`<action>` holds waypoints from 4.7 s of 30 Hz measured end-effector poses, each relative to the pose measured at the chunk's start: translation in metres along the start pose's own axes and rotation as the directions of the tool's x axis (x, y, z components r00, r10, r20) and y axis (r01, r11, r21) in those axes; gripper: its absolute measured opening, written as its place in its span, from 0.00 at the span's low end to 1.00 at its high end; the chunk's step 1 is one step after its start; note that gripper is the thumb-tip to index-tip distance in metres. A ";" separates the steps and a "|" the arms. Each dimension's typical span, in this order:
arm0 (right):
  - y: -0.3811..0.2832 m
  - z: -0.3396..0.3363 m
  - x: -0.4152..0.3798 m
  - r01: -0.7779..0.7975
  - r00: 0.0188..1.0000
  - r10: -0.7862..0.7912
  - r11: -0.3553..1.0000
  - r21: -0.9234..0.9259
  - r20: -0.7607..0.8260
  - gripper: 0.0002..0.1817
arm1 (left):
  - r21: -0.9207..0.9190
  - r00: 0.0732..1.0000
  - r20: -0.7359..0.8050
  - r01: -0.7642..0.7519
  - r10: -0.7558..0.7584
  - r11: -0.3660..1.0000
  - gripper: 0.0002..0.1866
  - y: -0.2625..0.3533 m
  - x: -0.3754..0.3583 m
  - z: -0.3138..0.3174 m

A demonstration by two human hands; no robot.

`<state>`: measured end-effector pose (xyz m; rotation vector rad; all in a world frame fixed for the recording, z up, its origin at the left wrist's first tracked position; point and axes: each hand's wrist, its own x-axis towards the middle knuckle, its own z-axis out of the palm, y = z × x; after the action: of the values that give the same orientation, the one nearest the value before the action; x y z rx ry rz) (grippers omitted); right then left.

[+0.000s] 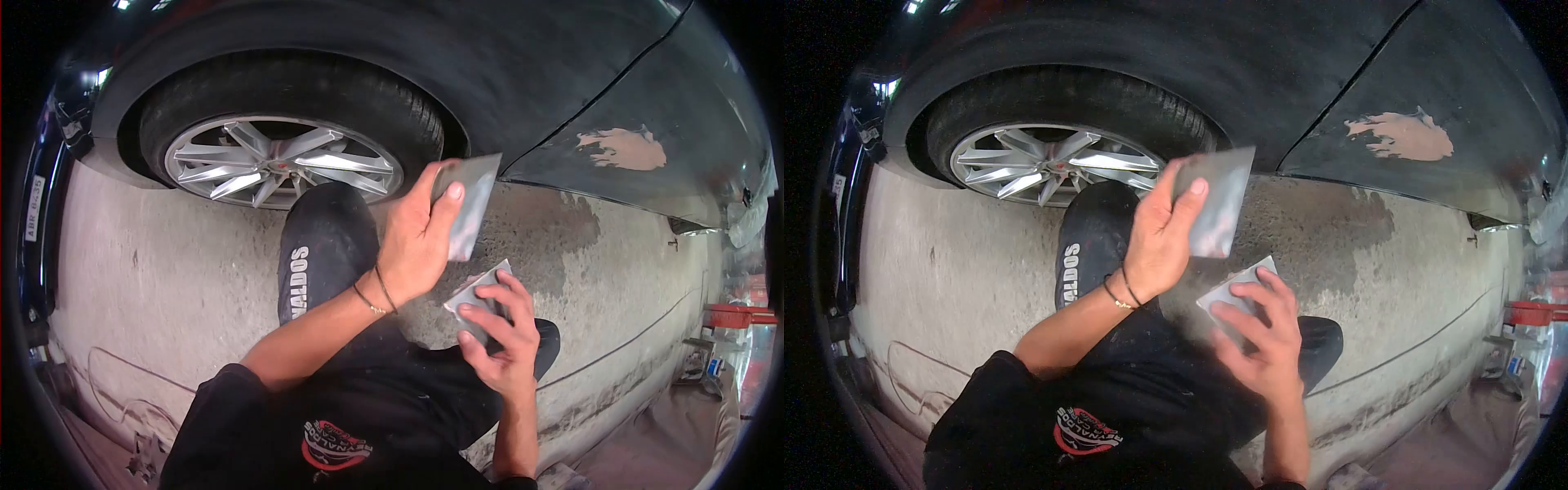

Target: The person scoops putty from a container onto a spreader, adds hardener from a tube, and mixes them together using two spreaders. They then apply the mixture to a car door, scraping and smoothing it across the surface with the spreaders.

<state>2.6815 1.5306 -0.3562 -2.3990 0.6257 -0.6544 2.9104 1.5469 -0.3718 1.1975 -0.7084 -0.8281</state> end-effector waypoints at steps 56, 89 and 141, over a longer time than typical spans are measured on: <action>0.062 0.010 -0.018 -0.107 0.991 0.104 0.994 0.037 0.084 0.27 | -0.645 0.791 0.232 0.561 -0.566 0.520 0.21 -0.060 -0.056 -0.027; -0.005 -0.006 0.021 0.013 0.987 0.024 0.974 -0.227 0.157 0.21 | 0.220 0.998 0.016 0.058 -0.063 0.974 0.18 -0.002 -0.012 0.005; 0.057 -0.003 -0.001 -0.060 0.986 0.075 0.993 -0.103 0.146 0.25 | -0.612 0.819 0.108 0.502 -0.564 0.611 0.22 -0.047 -0.054 -0.027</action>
<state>2.6629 1.4884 -0.3903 -2.4775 0.6859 -0.4190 2.8967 1.5995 -0.4263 0.8182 0.0639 -1.3701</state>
